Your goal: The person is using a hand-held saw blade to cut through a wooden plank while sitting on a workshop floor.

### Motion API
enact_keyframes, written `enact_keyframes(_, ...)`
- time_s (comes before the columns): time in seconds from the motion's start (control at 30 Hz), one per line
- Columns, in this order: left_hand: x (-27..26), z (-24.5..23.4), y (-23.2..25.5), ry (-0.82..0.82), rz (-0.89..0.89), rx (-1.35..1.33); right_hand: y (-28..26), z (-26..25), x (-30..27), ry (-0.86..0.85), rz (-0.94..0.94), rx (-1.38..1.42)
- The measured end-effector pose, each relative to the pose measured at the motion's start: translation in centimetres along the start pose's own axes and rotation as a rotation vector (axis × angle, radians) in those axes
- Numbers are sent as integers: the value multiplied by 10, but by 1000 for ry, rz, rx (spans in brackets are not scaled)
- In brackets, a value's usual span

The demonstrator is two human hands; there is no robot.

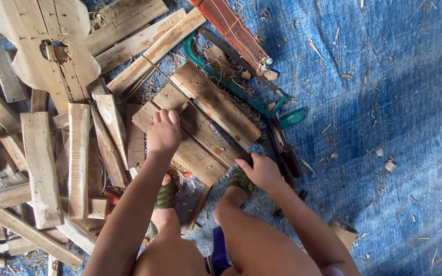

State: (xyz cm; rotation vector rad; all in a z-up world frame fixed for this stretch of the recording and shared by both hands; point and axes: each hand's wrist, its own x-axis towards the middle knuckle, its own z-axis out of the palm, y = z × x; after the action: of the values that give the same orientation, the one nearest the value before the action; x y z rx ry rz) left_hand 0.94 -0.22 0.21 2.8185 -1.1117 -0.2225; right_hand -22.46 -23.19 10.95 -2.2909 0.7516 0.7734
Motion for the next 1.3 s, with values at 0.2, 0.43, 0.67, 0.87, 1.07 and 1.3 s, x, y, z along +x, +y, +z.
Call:
enact_keyframes(0.2,1,0,0,-8,-4,18,3,-15,2,41,43,-69)
enact_keyframes(0.43,1,-5,2,-101,-40,9,-14,-16,-2,2,-106,76)
enact_keyframes(0.67,1,-6,4,-193,-94,70,-20,-26,2,-5,-51,18)
enact_keyframes(0.87,-6,0,-23,72,-139,83,-29,-29,-2,-55,-37,78)
enact_keyframes(1.07,-5,20,-40,82,-119,32,-63,-44,-21,-137,9,29)
enact_keyframes(1.3,-7,33,-46,82,-105,33,-50,-23,-16,-32,-33,20)
